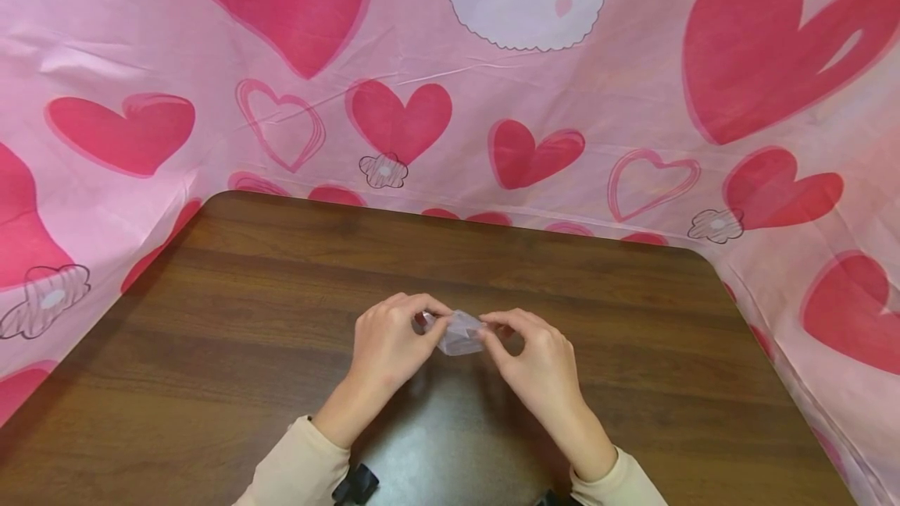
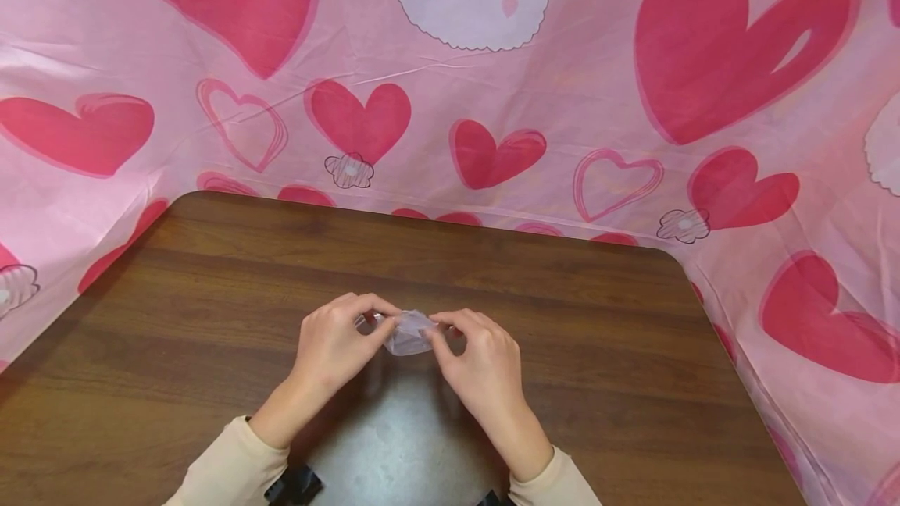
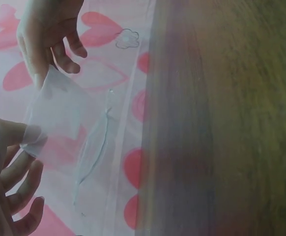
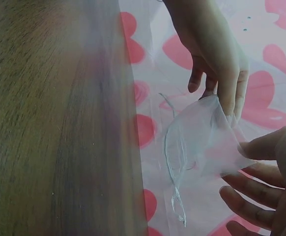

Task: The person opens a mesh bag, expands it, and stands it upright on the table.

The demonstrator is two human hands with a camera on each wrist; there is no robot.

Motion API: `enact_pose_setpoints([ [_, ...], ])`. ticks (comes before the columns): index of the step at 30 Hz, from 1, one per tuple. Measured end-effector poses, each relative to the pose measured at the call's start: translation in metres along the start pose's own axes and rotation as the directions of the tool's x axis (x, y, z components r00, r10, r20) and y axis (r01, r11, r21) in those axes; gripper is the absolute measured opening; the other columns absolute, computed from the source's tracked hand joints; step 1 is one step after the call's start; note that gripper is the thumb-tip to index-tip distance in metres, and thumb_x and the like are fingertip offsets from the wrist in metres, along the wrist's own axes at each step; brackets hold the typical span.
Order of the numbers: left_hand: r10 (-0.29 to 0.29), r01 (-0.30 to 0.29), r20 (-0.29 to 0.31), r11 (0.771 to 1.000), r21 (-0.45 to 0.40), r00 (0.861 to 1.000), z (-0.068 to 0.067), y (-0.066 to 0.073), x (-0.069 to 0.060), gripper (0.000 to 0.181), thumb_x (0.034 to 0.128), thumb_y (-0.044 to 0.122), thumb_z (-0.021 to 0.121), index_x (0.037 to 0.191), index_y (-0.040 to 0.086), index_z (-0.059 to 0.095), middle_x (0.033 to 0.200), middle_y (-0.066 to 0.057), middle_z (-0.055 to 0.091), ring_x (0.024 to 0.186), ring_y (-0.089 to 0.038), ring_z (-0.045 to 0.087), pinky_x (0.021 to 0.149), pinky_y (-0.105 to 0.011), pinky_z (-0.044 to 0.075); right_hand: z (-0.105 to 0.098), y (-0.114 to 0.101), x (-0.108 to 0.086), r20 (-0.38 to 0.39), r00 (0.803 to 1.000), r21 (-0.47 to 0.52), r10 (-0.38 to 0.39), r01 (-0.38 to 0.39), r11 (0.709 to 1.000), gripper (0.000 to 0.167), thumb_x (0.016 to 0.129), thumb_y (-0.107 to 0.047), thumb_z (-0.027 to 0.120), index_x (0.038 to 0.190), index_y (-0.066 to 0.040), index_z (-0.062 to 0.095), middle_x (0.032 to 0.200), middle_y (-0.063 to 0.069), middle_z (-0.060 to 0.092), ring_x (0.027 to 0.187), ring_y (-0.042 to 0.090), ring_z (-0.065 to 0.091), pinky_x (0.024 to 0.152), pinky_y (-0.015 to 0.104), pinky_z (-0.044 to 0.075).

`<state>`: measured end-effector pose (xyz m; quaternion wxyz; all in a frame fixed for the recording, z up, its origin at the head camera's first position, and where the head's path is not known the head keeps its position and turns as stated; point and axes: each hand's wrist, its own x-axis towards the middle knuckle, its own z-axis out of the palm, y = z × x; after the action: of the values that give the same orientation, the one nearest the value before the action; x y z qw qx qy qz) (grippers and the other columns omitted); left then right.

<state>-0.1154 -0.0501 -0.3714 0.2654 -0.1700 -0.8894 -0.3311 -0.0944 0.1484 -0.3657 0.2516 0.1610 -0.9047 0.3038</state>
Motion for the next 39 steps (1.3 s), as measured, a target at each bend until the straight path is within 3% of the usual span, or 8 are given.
enact_pose_setpoints([
  [5, -0.007, 0.007, -0.003, 1.000, -0.004, 1.000, -0.0002, -0.0002, -0.0001, 0.015, 0.0759, 0.020, 0.086, 0.083, 0.030, 0.077, 0.064, 0.011, 0.059, 0.057, -0.004, 0.050, 0.051, -0.027, 0.037, 0.0005, 0.0011, 0.0004, -0.013, 1.000, 0.006, -0.008, 0.008, 1.000, 0.014, 0.079, -0.011, 0.084, 0.090, -0.018, 0.078, 0.082, -0.012, 0.070, 0.075, 0.009, 0.066, 0.065, 0.035, 0.051],
  [12, 0.004, -0.004, 0.050, 1.000, 0.002, 0.999, 0.0017, -0.0008, -0.0008, 0.019, 0.0744, 0.025, 0.088, 0.086, 0.031, 0.075, 0.070, 0.018, 0.065, 0.065, -0.003, 0.056, 0.055, -0.026, 0.041, 0.0000, 0.0022, 0.0010, -0.061, 0.998, -0.001, -0.018, 0.018, 1.000, 0.017, 0.075, -0.008, 0.087, 0.084, -0.018, 0.078, 0.080, -0.010, 0.070, 0.074, 0.011, 0.068, 0.064, 0.035, 0.052],
  [17, 0.002, -0.002, 0.083, 1.000, 0.004, 0.997, 0.0023, -0.0002, -0.0012, 0.021, 0.0733, 0.024, 0.088, 0.088, 0.031, 0.075, 0.070, 0.017, 0.063, 0.065, -0.003, 0.057, 0.055, -0.028, 0.042, 0.0006, 0.0029, 0.0005, -0.079, 0.996, -0.010, -0.029, 0.028, 1.000, 0.020, 0.071, -0.007, 0.089, 0.083, -0.019, 0.076, 0.079, -0.010, 0.071, 0.076, 0.010, 0.069, 0.064, 0.036, 0.052],
  [24, 0.075, -0.070, 0.171, 0.997, -0.037, 0.982, 0.0037, 0.0015, -0.0034, 0.026, 0.0731, 0.037, 0.088, 0.095, 0.030, 0.075, 0.074, 0.017, 0.064, 0.067, -0.003, 0.057, 0.055, -0.026, 0.042, 0.0003, 0.0028, -0.0001, -0.081, 0.996, -0.027, -0.023, 0.021, 0.999, 0.024, 0.069, -0.001, 0.088, 0.079, -0.018, 0.074, 0.077, -0.009, 0.070, 0.075, 0.013, 0.069, 0.062, 0.037, 0.052],
  [33, 0.125, -0.118, 0.177, 0.992, -0.050, 0.976, 0.0037, 0.0006, -0.0042, 0.015, 0.0773, 0.035, 0.085, 0.090, 0.030, 0.079, 0.079, 0.016, 0.069, 0.066, -0.003, 0.056, 0.056, -0.023, 0.042, 0.0006, 0.0021, 0.0000, -0.061, 0.997, -0.028, -0.041, 0.039, 0.999, 0.029, 0.066, 0.001, 0.089, 0.078, -0.019, 0.071, 0.077, -0.010, 0.068, 0.074, 0.011, 0.067, 0.062, 0.034, 0.052],
  [39, 0.091, -0.090, 0.142, 0.996, -0.014, 0.986, 0.0029, 0.0010, -0.0031, 0.008, 0.0784, 0.030, 0.085, 0.084, 0.029, 0.079, 0.075, 0.016, 0.068, 0.065, -0.005, 0.057, 0.055, -0.023, 0.042, 0.0010, 0.0023, -0.0001, -0.047, 0.996, 0.005, -0.079, 0.080, 0.997, 0.027, 0.068, -0.002, 0.090, 0.081, -0.018, 0.073, 0.077, -0.012, 0.066, 0.071, 0.009, 0.063, 0.060, 0.029, 0.049],
])
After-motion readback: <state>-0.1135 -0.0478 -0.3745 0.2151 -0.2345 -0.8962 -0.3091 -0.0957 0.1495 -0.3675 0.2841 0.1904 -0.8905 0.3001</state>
